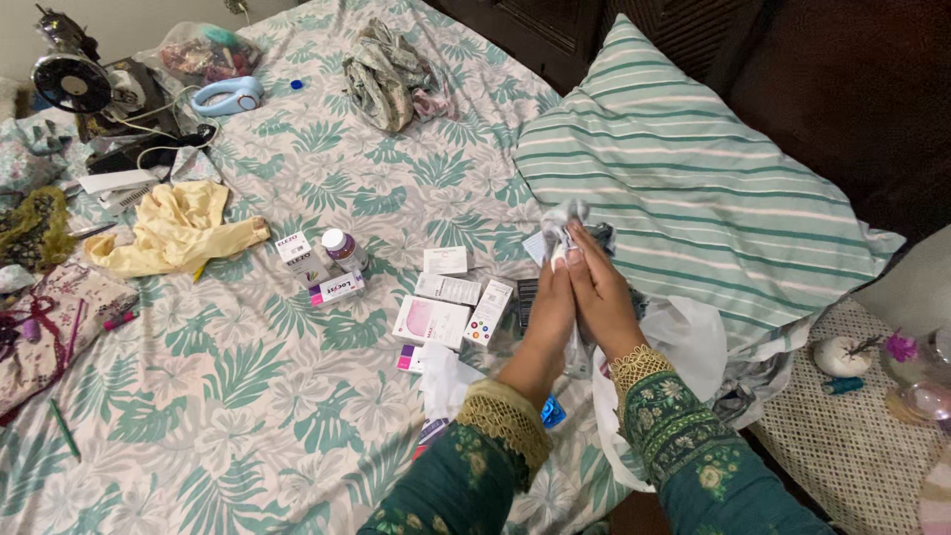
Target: The person sits on a bed and unpacks several medicine boxes, removing blister strips of pills. They place the strips and empty boxes on the bed surface, occasionally picking up and inspecting different packages before setting them down.
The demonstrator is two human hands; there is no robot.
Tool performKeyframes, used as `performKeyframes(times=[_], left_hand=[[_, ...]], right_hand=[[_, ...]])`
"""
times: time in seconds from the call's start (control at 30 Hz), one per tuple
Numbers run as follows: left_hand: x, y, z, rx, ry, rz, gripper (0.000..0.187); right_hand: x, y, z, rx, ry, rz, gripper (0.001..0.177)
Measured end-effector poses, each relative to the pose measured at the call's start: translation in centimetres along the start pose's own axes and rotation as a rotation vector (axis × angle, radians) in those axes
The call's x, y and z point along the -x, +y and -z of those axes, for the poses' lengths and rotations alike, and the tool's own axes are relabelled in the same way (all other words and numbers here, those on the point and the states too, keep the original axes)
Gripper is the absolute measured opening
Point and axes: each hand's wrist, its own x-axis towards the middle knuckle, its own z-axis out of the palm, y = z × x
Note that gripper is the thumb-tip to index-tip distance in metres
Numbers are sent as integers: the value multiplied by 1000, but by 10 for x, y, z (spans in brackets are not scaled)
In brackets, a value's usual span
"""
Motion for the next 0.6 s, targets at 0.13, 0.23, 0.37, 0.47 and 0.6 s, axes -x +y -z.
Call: performKeyframes(times=[0.13,0.23,0.37,0.47,0.6], left_hand=[[-24,3,6,420,13,58,43],[-50,8,18,632,49,103,49],[-60,16,33,649,130,200,59],[-48,18,32,604,23,135,55],[-24,22,25,350,-92,160,66]], right_hand=[[2,-12,-3,-34,-92,-22,43],[3,-22,-5,-81,-189,0,42],[9,-32,-5,-133,-261,35,41],[7,-39,-8,0,-249,98,40],[1,-37,-3,354,-151,217,41]])
